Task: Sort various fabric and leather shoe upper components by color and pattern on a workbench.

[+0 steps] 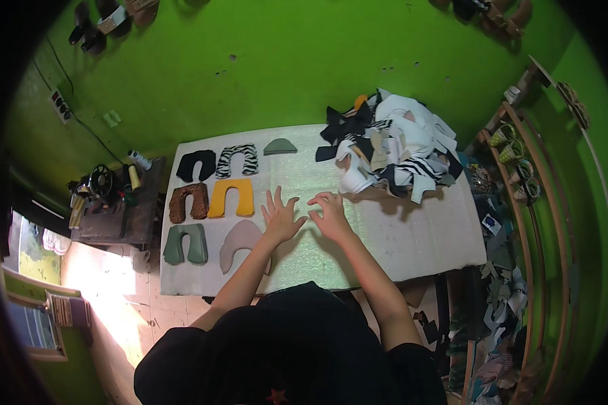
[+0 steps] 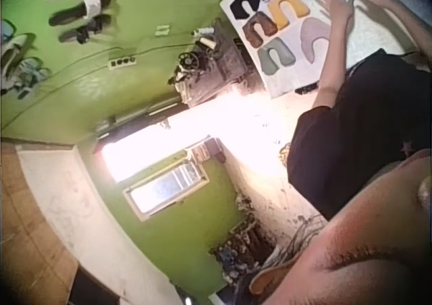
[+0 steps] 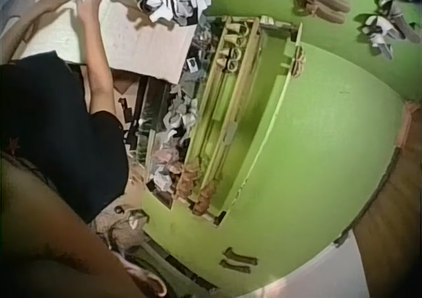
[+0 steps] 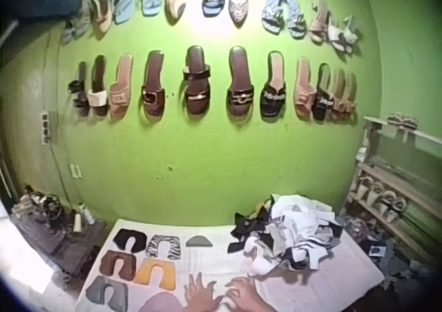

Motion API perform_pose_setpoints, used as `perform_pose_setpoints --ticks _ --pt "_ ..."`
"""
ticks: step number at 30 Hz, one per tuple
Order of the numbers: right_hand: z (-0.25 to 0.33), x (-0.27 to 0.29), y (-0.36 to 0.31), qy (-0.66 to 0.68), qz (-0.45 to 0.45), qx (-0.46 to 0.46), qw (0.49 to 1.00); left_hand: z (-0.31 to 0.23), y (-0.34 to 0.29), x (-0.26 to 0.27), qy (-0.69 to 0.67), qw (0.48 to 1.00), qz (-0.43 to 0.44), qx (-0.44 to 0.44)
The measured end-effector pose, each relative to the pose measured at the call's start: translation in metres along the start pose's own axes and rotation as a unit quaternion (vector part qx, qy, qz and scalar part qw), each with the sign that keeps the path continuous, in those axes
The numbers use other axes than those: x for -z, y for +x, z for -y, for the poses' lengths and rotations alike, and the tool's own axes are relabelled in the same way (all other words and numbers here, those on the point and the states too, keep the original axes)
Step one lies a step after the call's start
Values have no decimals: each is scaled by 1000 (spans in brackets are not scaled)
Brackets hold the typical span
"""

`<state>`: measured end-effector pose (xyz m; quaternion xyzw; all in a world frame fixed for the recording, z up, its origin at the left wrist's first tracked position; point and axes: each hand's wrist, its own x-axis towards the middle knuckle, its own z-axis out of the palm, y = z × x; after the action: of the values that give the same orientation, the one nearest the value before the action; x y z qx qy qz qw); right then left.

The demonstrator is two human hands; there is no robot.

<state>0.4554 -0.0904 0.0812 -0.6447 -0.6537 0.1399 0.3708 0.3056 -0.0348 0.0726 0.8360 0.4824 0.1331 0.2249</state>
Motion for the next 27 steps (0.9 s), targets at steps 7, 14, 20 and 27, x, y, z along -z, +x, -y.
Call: perform_pose_setpoints --ticks 7,14,20,27 --pt "-34 91 18 0 -106 -42 993 -59 37 -27 -56 993 -5 -99" --pt "-103 143 39 -77 -148 -114 979 -114 80 -33 -54 990 4 -131" --pt "-127 152 69 -203 -21 -167 965 -138 134 -51 -145 980 -2 -135" --pt "-154 139 86 -260 41 -147 953 -159 197 -65 -263 937 -81 -215"
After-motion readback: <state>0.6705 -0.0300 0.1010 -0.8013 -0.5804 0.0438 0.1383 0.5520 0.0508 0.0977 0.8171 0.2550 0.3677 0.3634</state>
